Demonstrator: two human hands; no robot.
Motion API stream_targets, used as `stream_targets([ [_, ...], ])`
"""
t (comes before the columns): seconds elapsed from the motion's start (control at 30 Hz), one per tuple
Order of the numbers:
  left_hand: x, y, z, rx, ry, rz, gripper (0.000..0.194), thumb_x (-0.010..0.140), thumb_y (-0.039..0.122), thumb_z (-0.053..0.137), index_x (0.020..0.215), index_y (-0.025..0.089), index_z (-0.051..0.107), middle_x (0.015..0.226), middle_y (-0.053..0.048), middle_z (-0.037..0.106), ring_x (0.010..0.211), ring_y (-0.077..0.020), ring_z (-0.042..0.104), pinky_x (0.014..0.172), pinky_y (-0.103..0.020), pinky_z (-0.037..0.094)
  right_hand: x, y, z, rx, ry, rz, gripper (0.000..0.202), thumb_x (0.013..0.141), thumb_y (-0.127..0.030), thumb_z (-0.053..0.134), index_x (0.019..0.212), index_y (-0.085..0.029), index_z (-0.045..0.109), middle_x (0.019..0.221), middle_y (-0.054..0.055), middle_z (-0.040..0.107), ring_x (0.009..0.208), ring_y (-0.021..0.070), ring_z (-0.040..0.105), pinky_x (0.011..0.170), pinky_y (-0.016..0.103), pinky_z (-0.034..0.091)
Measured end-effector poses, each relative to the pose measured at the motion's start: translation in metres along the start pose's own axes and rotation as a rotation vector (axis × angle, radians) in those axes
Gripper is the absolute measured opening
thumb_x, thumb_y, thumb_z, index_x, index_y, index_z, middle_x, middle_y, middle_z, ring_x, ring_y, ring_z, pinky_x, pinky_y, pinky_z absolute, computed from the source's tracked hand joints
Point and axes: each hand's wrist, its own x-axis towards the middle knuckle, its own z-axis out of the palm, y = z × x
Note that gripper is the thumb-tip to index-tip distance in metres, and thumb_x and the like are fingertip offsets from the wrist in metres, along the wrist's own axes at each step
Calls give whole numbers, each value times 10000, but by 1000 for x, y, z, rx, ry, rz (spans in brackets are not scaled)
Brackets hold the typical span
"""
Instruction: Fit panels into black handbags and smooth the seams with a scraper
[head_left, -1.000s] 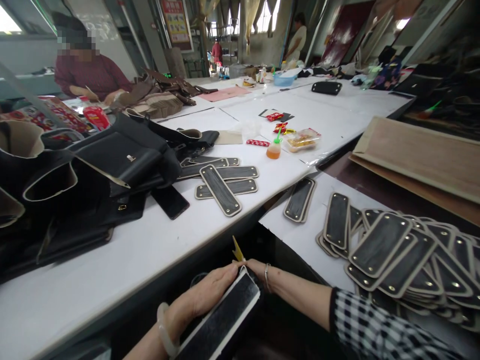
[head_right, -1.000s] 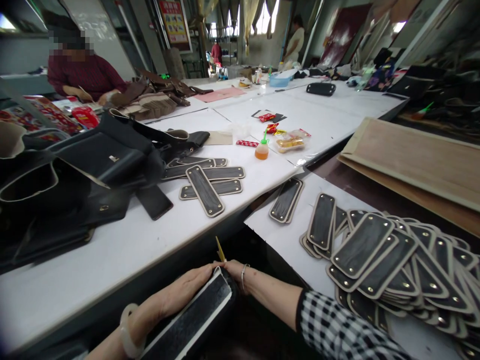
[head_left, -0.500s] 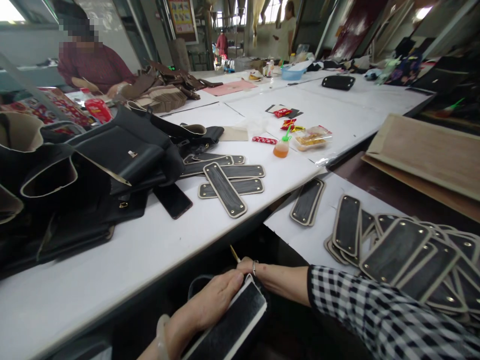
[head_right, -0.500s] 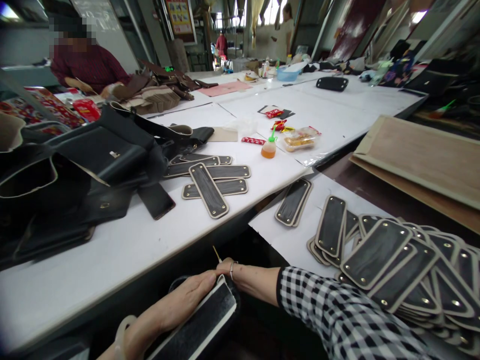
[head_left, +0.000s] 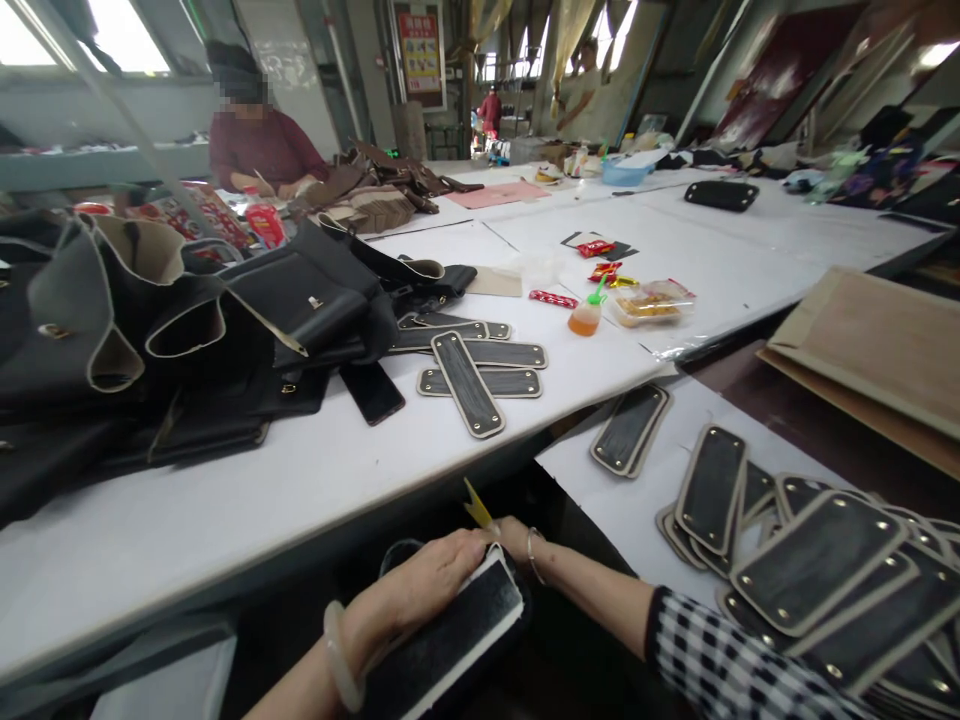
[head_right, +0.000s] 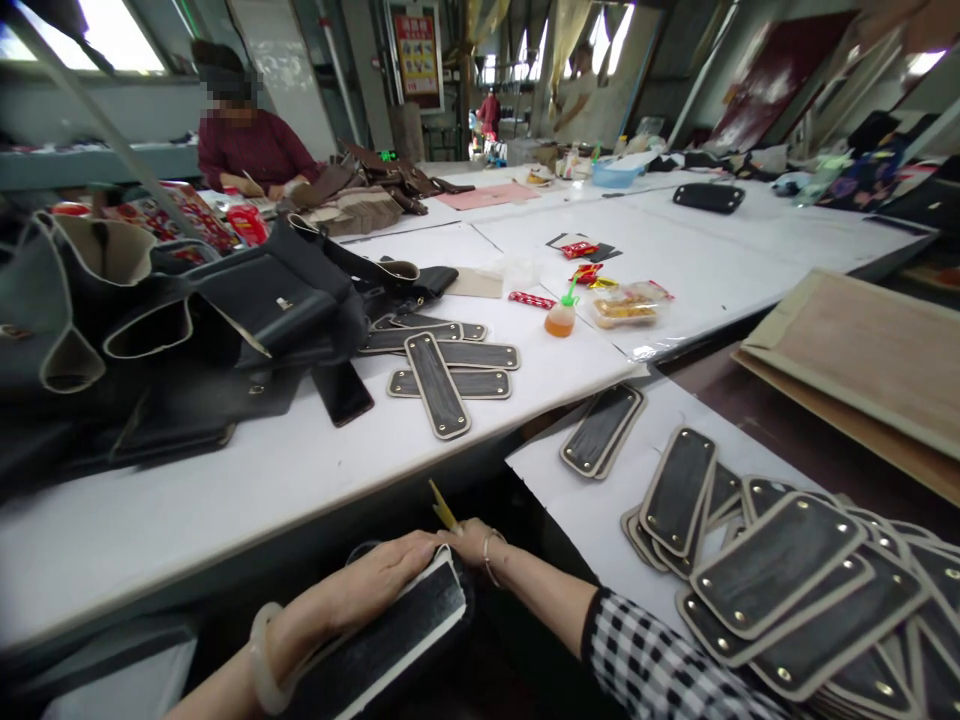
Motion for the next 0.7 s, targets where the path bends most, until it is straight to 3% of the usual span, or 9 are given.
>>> stream_targets([
  [0.13, 0, -5, -1, -22, 37, -8, 525, 984, 521, 296, 1197, 193, 645, 1204, -64, 647, 1109, -214, 573, 1033, -322, 380, -22, 0, -54, -135, -25, 32, 455, 937, -569, 466, 785, -155, 578, 439, -64, 455, 369, 104, 440, 422, 212, 372],
  [0.17, 0, -5, -1, -32, 43, -18, 512, 980, 522, 316, 1206, 201, 645, 1222, -59, 646, 1124, -216, 570, 1038, -324, 375, -32, 0, -67, -150, -96, 48, 548, 921, -651, 389, 761, -159, 571, 406, -53, 445, 332, 112, 416, 387, 216, 356],
  [0.27, -1, -5, -2, -59, 76, -60, 484, 951, 514, 412, 1285, 209, 585, 1286, -57, 617, 1170, -227, 545, 1047, -331, 364, -53, -4, -89, -271, -514, 107, 677, 804, -811, 324, 690, -179, 539, 476, 13, 539, 351, 144, 490, 372, 242, 403],
  [0.33, -1, -6, -1, -80, 104, -96, 548, 927, 503, 463, 1378, 193, 482, 1194, -65, 650, 1064, -220, 587, 964, -335, 424, -55, -9, -87, -540, -597, 35, 627, 831, -754, 332, 679, -181, 536, 537, 29, 583, 399, 150, 533, 405, 244, 423],
  [0.47, -1, -8, 4, -207, 138, -154, 768, 908, 453, 492, 1530, 171, 141, 899, -3, 670, 797, -174, 601, 769, -305, 462, -39, -26, -71, -957, -222, -268, 367, 903, -476, 467, 747, -171, 598, 669, 34, 651, 608, 167, 604, 536, 235, 388],
  [0.53, -1, -9, 6, -277, 152, -143, 830, 903, 412, 503, 1537, 183, 18, 1015, -20, 685, 904, -183, 611, 859, -318, 447, -32, -36, -67, -1062, -48, -389, 366, 936, -423, 453, 734, -164, 614, 731, 66, 671, 720, 202, 618, 603, 269, 354],
  [0.6, -2, -8, 7, -319, 173, -118, 844, 896, 374, 518, 1535, 210, -8, 1225, -46, 645, 1063, -198, 590, 983, -336, 396, -29, -47, -65, -1173, 85, -502, 444, 985, -422, 369, 740, -157, 629, 770, 102, 688, 757, 229, 626, 627, 301, 315],
  [0.7, -3, -4, 7, -280, 218, -112, 820, 888, 348, 534, 1536, 245, 43, 1279, -34, 624, 1095, -209, 590, 1026, -351, 377, -27, -59, -60, -1304, 138, -638, 483, 1004, -444, 345, 766, -162, 657, 799, 113, 710, 733, 225, 643, 600, 309, 269],
])
